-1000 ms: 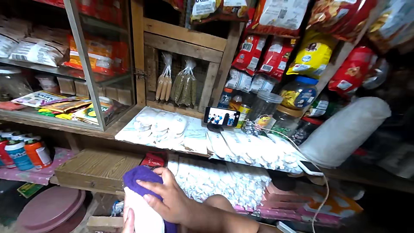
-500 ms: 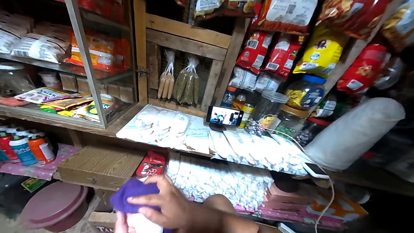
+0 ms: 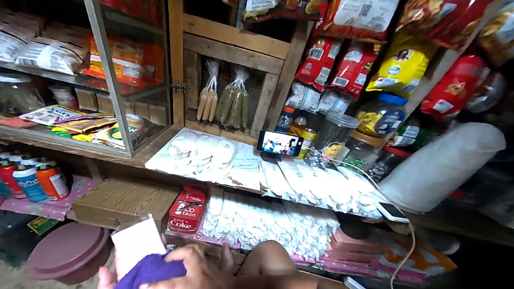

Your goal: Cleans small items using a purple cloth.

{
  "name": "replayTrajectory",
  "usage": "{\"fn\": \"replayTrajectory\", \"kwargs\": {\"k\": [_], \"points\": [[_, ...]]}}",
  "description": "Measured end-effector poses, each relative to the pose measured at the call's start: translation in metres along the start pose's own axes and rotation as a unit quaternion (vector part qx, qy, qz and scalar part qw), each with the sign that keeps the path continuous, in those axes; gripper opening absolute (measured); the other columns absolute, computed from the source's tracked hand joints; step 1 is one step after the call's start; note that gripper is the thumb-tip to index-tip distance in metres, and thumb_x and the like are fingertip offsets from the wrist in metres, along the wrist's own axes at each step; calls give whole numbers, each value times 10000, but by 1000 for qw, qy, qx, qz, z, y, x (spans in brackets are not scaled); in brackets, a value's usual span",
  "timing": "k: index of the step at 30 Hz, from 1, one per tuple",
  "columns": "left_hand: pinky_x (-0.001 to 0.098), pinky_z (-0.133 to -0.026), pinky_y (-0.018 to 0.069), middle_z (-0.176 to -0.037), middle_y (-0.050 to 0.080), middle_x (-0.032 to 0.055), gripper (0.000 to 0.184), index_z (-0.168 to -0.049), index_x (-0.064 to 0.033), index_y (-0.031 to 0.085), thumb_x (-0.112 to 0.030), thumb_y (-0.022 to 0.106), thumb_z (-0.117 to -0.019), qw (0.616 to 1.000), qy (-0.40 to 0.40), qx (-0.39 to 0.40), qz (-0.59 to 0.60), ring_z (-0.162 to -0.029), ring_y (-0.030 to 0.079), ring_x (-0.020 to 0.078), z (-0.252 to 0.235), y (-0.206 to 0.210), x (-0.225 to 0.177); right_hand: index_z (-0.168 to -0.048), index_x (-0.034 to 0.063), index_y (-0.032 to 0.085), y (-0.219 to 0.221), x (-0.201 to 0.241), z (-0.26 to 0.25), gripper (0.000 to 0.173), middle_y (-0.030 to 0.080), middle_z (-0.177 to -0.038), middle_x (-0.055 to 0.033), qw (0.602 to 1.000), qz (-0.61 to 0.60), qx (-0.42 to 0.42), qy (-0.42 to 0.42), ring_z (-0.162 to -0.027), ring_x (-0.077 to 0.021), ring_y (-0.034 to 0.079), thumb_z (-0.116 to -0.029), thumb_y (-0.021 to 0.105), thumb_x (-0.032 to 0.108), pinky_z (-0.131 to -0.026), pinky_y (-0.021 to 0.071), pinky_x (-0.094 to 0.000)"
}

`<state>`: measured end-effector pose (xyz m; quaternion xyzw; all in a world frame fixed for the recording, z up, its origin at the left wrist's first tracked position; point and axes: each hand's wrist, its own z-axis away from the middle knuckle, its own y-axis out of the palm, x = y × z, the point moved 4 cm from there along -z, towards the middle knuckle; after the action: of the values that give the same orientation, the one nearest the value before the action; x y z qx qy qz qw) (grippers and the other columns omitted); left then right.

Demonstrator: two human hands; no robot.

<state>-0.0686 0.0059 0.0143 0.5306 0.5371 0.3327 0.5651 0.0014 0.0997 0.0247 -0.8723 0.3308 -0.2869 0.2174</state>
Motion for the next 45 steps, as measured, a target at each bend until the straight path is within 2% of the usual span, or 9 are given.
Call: {"fn": "replayTrajectory", "kwargs": {"k": [3, 7, 12, 17, 21, 23, 32, 35, 45], "points": [[388, -929, 570, -1086, 724, 45, 617, -1162, -101, 594, -477, 110, -1085, 1000, 15, 19, -16, -1064, 689, 168, -10, -15, -7, -1117, 170, 796, 4, 8, 0, 294, 657, -1176, -219, 999, 4, 23, -42, -1160, -319, 605, -1012, 587, 348, -1053, 468, -378], [271, -864, 581, -1012, 745, -21, 572, -1123, -130, 654, -434, 171, -1096, 998, 20, 47, -31, -987, 702, 64, 0, -3, 4, -1126, 186, 795, -5, 0, -10, 247, 660, -1185, -213, 998, 32, 40, -46, -1150, -335, 614, -1000, 613, 296, -1021, 493, -414], [312, -970, 533, -1123, 725, -45, 522, -1142, -194, 694, -539, 312, -1061, 986, -17, 145, -83, -1113, 658, 75, 7, -5, 23, -1174, 186, 782, -25, -16, -27, 286, 640, -1213, -198, 998, 42, 50, 7, -1157, -323, 591, -1026, 558, 285, -992, 494, -438], [300, -1047, 505, -1311, 652, -79, 652, -1441, -160, 410, -519, 24, -1058, 981, -89, 101, -142, -1228, 598, 57, 18, 12, 31, -1179, 180, 781, -43, -33, -36, 302, 635, -1218, -218, 996, 61, -16, 60, -1188, -324, 583, -1021, 553, 298, -1011, 491, -433], [301, -1093, 466, -1424, 592, -14, 552, -1523, -116, 390, -406, 455, -1058, 977, -87, 166, -103, -1292, 562, 86, 17, 13, 36, -1221, 154, 762, -49, -48, -34, 329, 620, -1232, -214, 991, 33, -62, 116, -1195, -299, 570, -1032, 533, 298, -1019, 483, -436], [294, -1114, 440, -1520, 475, 11, 576, -1587, -90, 185, -215, 389, -1064, 973, -85, 177, -124, -1344, 502, 89, 15, 7, 37, -1237, 111, 750, -48, -55, -32, 347, 614, -1224, -217, 988, -6, -71, 138, -1193, -286, 560, -1031, 528, 280, -1031, 472, -429], [297, -982, 554, -1233, 698, -47, 344, -1378, -187, 503, -193, 322, -1085, 990, -71, 106, -59, -1150, 653, 64, 6, -5, 21, -1344, -27, 642, -27, -58, -15, 400, 558, -1314, -276, 966, -145, -78, 197, -1236, -260, 533, -1019, 526, 175, -1062, 452, -365], [331, -944, 578, -1167, 729, 13, 283, -1265, -160, 623, -213, 444, -1053, 993, -62, 97, -2, -1102, 686, 109, 0, -10, 16, -1355, -32, 631, -21, -52, -10, 393, 585, -1279, -264, 969, -145, -66, 190, -1195, -249, 565, -1025, 532, 159, -1043, 471, -361], [298, -913, 583, -1077, 751, 11, 476, -1130, -143, 698, -330, 262, -1097, 995, -19, 101, -2, -1047, 702, 97, -12, -10, -10, -1194, 37, 736, -6, -21, 2, 308, 631, -1100, -207, 997, -68, -33, 26, -1079, -261, 611, -1042, 525, 202, -996, 496, -340]]}}
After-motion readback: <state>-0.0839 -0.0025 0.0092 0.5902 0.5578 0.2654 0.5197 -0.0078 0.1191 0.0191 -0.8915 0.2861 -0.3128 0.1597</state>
